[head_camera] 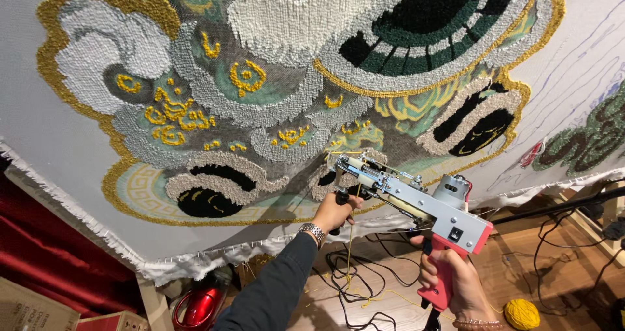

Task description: The person uses a handheld tufting gun to apply yellow yarn into a stretched canvas, following a pre-drawn design. The person guides the tool across the surface to create textured loops and occasionally adjusts the yarn feed with the left hand.

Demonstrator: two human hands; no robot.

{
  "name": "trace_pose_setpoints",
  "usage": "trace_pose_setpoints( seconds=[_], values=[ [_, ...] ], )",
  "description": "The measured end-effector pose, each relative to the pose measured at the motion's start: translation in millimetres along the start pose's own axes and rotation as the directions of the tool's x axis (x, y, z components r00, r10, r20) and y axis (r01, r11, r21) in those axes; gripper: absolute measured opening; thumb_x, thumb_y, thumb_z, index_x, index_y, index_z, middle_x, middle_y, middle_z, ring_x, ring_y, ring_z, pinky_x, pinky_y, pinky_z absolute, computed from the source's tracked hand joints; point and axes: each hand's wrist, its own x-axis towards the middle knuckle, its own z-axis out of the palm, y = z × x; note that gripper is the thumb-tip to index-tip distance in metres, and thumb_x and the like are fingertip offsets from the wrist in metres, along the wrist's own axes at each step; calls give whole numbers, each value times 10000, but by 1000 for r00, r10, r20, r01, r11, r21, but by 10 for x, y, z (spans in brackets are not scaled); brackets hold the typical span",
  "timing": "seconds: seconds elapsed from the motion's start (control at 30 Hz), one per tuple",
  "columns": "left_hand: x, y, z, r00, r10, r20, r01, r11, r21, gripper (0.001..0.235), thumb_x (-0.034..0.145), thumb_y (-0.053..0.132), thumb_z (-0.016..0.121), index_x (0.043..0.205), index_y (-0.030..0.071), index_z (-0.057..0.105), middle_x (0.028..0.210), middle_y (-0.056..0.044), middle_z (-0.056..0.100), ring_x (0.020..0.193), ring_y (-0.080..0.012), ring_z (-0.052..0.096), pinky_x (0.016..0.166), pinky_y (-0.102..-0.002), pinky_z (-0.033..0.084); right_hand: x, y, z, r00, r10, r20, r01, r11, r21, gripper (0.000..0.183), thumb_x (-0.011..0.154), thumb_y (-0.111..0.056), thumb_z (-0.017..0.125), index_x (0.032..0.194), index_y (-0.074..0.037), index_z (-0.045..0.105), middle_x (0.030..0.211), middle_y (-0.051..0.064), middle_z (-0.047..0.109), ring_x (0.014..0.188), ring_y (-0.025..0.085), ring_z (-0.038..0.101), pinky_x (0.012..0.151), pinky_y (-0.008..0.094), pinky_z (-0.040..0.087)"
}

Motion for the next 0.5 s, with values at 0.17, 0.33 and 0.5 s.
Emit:
trace_pose_setpoints(
  seconds=[0.17, 0.33, 0.5],
  values=[
    [4, -85, -43, 1000, -4, -16, 4, 1000, -1, 196, 941, 99, 630, 902, -60, 737, 1157, -119, 775, 805, -167, 751, 599, -322, 643, 28, 43, 31, 999, -18, 31, 17, 1000, 4, 489, 849, -194, 525, 1258, 65, 599, 620, 37, 449, 492, 146, 447, 487, 342, 429],
    [7, -120, -65, 1000, 1, -25, -1, 1000, -7, 210, 969, 141, 627, 934, -39, 729, 1118, -131, 782, 788, -160, 740, 600, -319, 642, 40, 61, 70, 999, -20, 31, 20, 1000, -8, 498, 856, -194, 514, 1271, 66, 604, 624, 34, 444, 492, 143, 441, 485, 340, 422],
    [5, -51, -103, 998, -42, -42, 44, 998, 49, 233, 975, 188, 628, 964, -17, 737, 1096, -109, 785, 711, -189, 731, 624, -308, 623, 70, 36, 134, 999, 5, 32, -7, 999, 49, 512, 875, -240, 483, 1280, 52, 597, 620, 30, 440, 489, 142, 436, 482, 331, 406]
  ],
)
